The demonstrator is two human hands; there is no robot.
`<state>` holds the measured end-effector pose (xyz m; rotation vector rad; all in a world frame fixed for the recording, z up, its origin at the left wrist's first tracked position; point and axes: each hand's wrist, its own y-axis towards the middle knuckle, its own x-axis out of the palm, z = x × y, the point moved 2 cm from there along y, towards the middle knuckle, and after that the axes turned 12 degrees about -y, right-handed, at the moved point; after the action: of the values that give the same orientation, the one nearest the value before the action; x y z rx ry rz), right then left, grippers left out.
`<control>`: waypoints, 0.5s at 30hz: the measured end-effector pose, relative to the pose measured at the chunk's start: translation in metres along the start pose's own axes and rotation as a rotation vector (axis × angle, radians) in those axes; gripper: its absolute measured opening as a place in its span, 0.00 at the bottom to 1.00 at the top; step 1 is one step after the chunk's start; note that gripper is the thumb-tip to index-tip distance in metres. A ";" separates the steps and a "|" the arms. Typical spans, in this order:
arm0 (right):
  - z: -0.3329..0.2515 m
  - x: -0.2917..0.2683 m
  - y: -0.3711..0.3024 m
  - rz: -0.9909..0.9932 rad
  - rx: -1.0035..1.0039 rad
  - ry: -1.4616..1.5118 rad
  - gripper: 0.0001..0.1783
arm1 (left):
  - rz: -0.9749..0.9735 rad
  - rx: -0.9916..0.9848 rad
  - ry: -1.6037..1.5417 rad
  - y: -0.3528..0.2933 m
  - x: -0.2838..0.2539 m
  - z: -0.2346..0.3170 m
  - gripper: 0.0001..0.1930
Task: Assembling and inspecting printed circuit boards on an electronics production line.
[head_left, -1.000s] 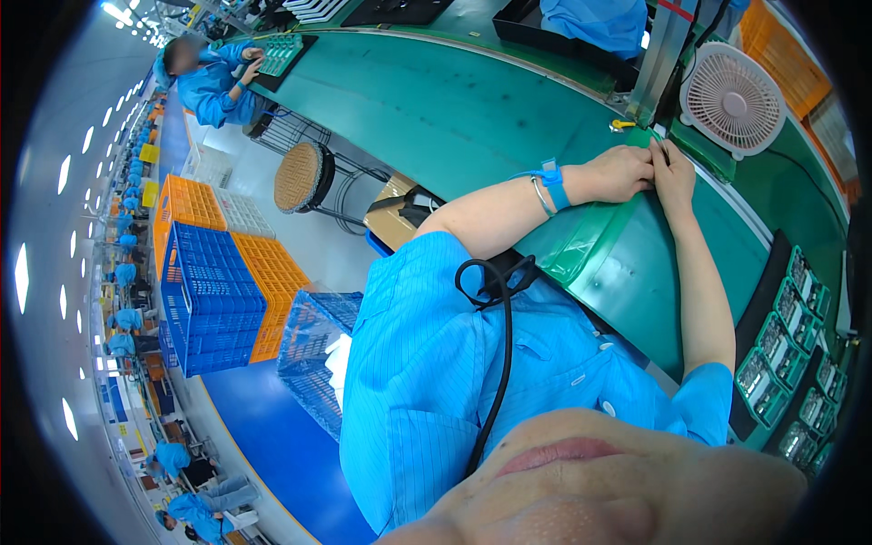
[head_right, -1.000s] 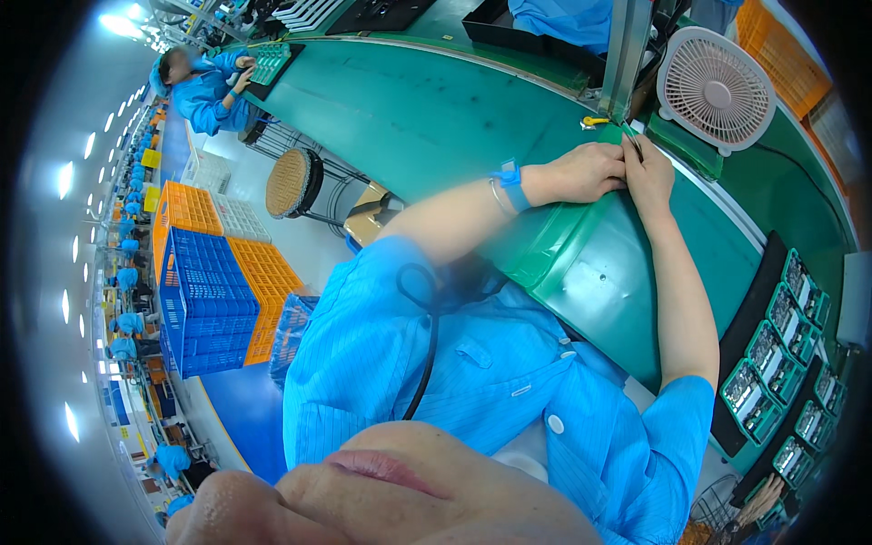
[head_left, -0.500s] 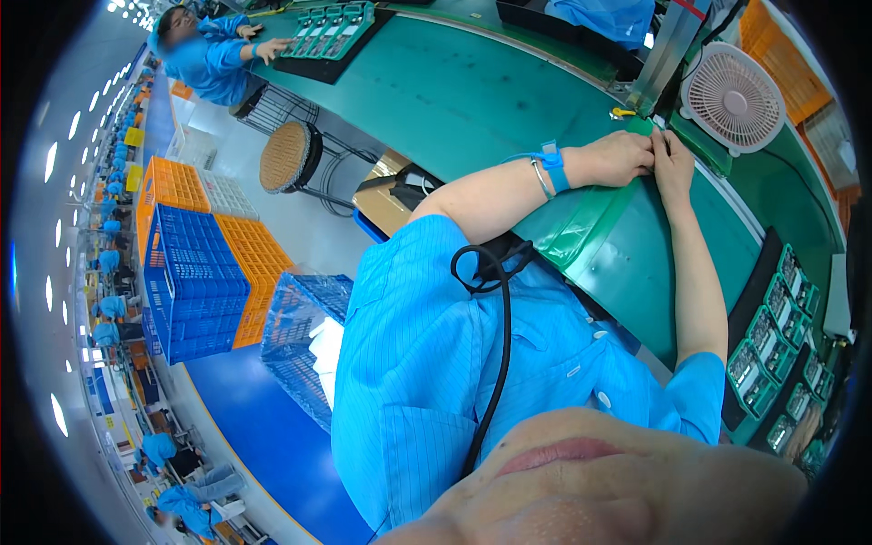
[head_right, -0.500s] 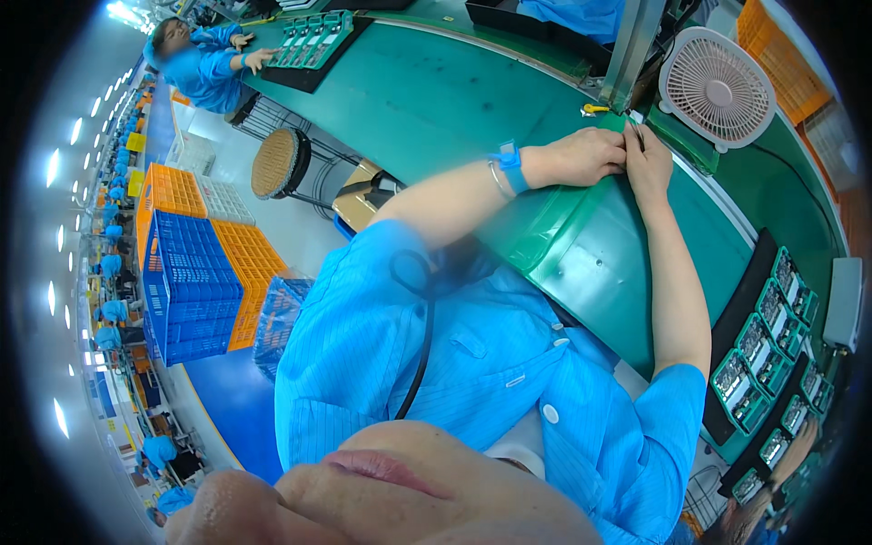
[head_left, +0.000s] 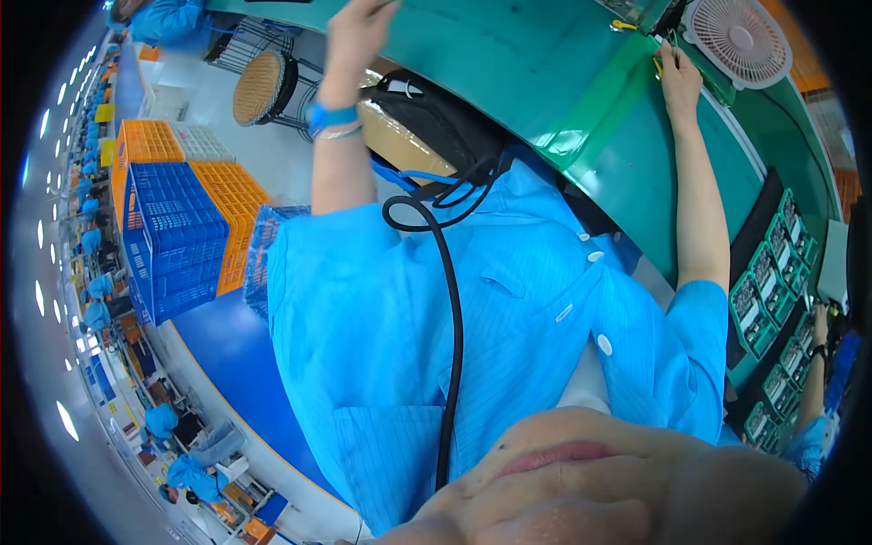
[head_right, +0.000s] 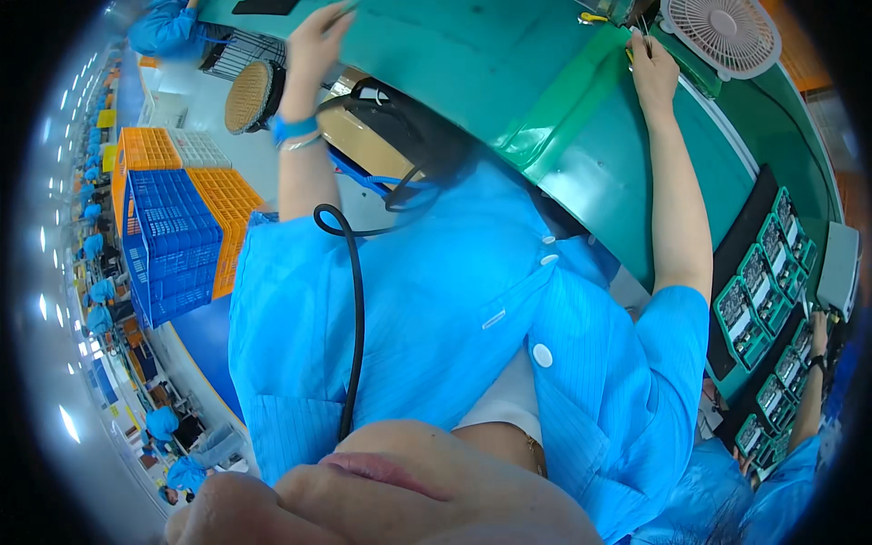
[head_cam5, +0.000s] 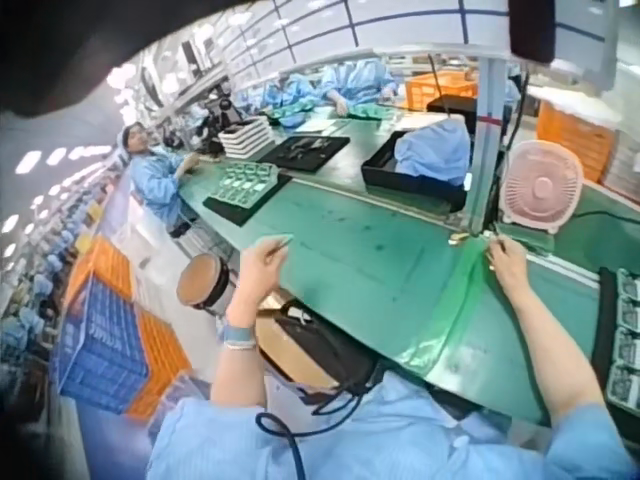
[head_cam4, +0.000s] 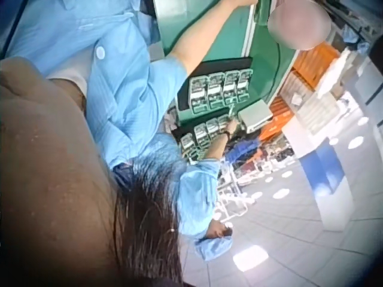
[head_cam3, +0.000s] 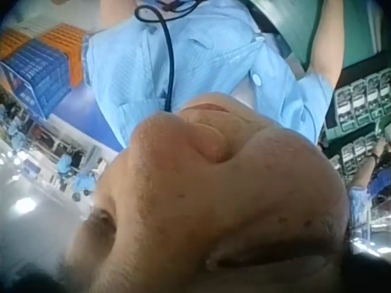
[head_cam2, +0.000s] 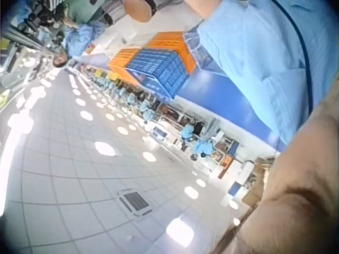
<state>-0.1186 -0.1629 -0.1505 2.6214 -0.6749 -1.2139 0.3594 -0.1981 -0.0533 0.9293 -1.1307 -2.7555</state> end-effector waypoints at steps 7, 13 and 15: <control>-0.017 0.017 -0.008 0.006 0.018 0.059 0.22 | 0.300 -0.739 0.382 -0.226 -0.131 -0.132 0.11; 0.007 0.008 -0.001 0.013 0.028 0.033 0.23 | 0.322 -0.857 0.328 -0.270 -0.088 -0.132 0.12; 0.003 0.012 -0.004 -0.013 0.038 -0.003 0.23 | 0.303 -0.875 0.368 -0.264 -0.095 -0.133 0.12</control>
<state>-0.1132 -0.1646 -0.1620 2.6595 -0.6892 -1.2204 0.5603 -0.0656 -0.2487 0.9438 0.0281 -2.2887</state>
